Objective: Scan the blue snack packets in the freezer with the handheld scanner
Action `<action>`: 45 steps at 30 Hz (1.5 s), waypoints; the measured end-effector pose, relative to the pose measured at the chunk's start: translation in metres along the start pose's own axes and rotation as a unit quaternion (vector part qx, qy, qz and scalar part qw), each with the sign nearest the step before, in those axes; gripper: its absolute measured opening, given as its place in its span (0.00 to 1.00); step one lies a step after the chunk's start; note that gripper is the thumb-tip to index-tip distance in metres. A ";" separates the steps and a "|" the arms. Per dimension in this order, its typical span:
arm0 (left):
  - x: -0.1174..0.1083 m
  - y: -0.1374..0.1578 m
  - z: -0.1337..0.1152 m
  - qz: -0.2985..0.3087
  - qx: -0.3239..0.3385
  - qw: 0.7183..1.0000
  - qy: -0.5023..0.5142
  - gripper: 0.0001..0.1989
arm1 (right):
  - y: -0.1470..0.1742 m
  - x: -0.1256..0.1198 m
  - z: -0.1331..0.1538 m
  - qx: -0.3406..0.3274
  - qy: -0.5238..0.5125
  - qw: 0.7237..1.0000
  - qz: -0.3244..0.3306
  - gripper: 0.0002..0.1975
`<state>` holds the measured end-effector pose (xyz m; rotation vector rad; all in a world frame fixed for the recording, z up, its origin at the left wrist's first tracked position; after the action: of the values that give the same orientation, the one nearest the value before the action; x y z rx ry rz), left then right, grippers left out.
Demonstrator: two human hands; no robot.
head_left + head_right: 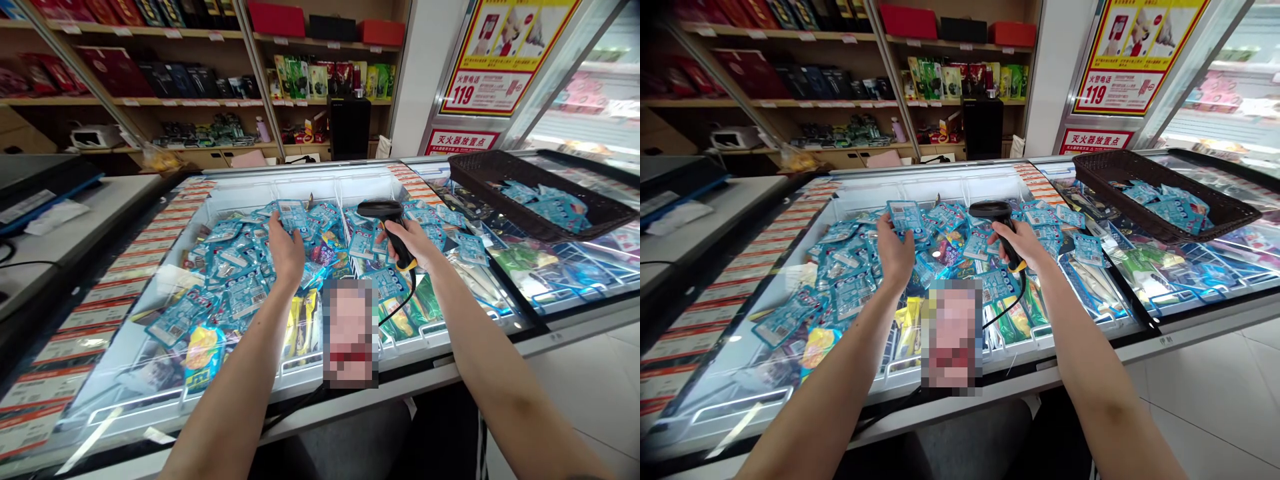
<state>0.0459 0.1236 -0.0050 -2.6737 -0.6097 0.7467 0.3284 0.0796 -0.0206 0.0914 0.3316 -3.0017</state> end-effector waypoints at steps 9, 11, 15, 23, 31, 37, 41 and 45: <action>-0.001 0.009 -0.016 -0.021 0.069 0.991 -0.110 0.25 | -0.001 -0.012 0.001 0.005 -0.015 0.998 -0.055 0.19; -0.002 0.013 -0.021 -0.029 0.075 0.985 -0.152 0.20 | -0.001 -0.010 0.004 0.005 -0.013 0.999 -0.051 0.19; 0.017 0.022 -0.031 0.043 0.107 0.973 -0.199 0.13 | -0.001 -0.009 0.008 -0.003 -0.009 0.999 -0.047 0.19; 0.059 0.040 -0.040 0.121 0.143 0.960 -0.206 0.19 | -0.003 -0.009 -0.001 0.011 0.008 0.999 -0.036 0.20; 0.080 0.054 -0.044 0.153 0.125 0.956 -0.216 0.29 | -0.005 -0.001 -0.010 0.005 0.011 1.000 -0.015 0.20; 0.079 0.040 -0.029 0.196 0.084 0.953 -0.216 0.20 | -0.003 0.003 -0.009 0.006 0.011 1.000 -0.006 0.19; 0.074 0.031 -0.020 0.209 0.050 0.959 -0.184 0.16 | 0.000 0.005 -0.002 0.008 0.006 1.000 0.007 0.19; 0.065 0.024 -0.010 0.187 0.001 0.973 -0.137 0.16 | -0.001 0.006 -0.002 0.012 -0.015 1.000 0.002 0.19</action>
<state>0.1093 0.1315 -0.0333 -2.7363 -0.1586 1.2298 0.3221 0.0803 -0.0227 0.0485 0.2919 -3.0006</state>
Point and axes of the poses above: each hand's wrist, its own y-axis away from the middle knuckle, its own x-axis out of the palm, z = x × y, the point moved 9 cm from there along -y, towards the middle knuckle, and after that the axes turned 12 degrees about -x, right-handed, at the moved point
